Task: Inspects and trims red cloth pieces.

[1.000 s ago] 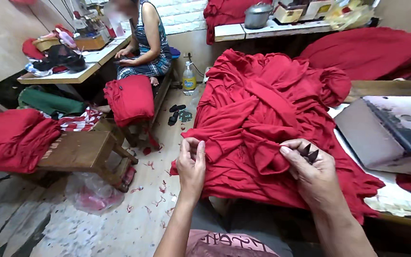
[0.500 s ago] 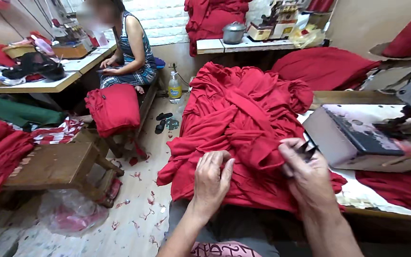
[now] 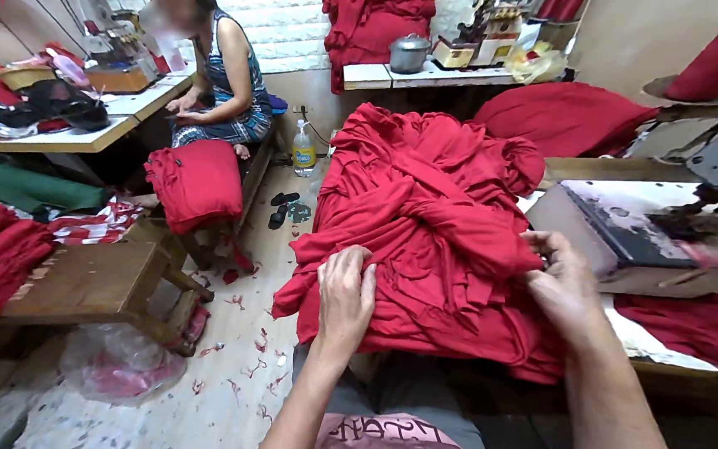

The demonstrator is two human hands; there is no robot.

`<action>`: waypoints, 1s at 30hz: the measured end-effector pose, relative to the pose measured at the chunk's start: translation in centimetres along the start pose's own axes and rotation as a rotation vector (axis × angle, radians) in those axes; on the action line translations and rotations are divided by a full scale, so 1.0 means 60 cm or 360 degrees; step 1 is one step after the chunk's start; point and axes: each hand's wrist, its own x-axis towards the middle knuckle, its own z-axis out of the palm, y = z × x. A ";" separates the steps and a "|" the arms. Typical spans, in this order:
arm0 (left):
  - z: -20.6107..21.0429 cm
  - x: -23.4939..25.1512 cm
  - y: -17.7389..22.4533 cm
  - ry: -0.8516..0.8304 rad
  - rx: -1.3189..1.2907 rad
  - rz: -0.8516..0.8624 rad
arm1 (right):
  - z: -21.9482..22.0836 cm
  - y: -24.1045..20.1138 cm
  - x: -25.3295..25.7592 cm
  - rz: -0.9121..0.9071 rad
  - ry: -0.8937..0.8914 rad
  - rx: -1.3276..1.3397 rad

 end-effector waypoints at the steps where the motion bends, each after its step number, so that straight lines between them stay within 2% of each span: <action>1: -0.001 -0.001 0.004 0.0055 -0.0015 0.0011 | -0.010 -0.002 0.002 -0.0010 0.0066 0.0012; 3: -0.006 0.002 0.017 0.0112 -0.0109 -0.0021 | -0.025 -0.020 0.001 -0.0084 0.0284 0.0009; 6: -0.005 0.003 0.029 0.0073 -0.0299 -0.0103 | -0.016 -0.070 -0.012 -0.0392 0.0636 0.0018; 8: 0.002 0.003 0.031 0.0022 -0.0364 -0.0146 | 0.004 -0.105 -0.034 -0.0655 0.0598 0.0120; 11: 0.015 0.004 0.029 -0.0050 -0.0346 -0.0145 | 0.052 -0.127 -0.053 -0.0988 0.0239 -0.0020; 14: 0.014 0.002 0.023 -0.0252 -0.0168 -0.0167 | 0.093 -0.095 -0.043 -0.0859 -0.0026 -0.0348; 16: 0.016 -0.004 0.018 -0.0250 -0.0120 -0.0171 | 0.102 -0.063 -0.035 -0.0777 0.0016 -0.0306; 19: 0.016 -0.007 0.014 -0.0157 -0.0214 -0.0204 | 0.089 -0.064 -0.036 -0.0686 0.0065 -0.0151; 22: 0.019 -0.011 0.013 -0.0069 -0.0353 -0.0186 | 0.090 -0.070 -0.047 -0.0819 0.0136 -0.0087; 25: 0.026 -0.007 0.020 -0.0078 -0.0305 -0.0094 | 0.093 -0.078 -0.053 -0.1000 -0.0003 0.0051; 27: 0.033 -0.005 0.024 -0.0143 -0.0204 -0.0034 | 0.094 -0.082 -0.058 -0.0895 -0.0130 0.0007; 30: 0.036 -0.010 0.023 -0.0046 -0.0268 0.0006 | 0.086 -0.080 -0.056 -0.0649 -0.0241 0.0083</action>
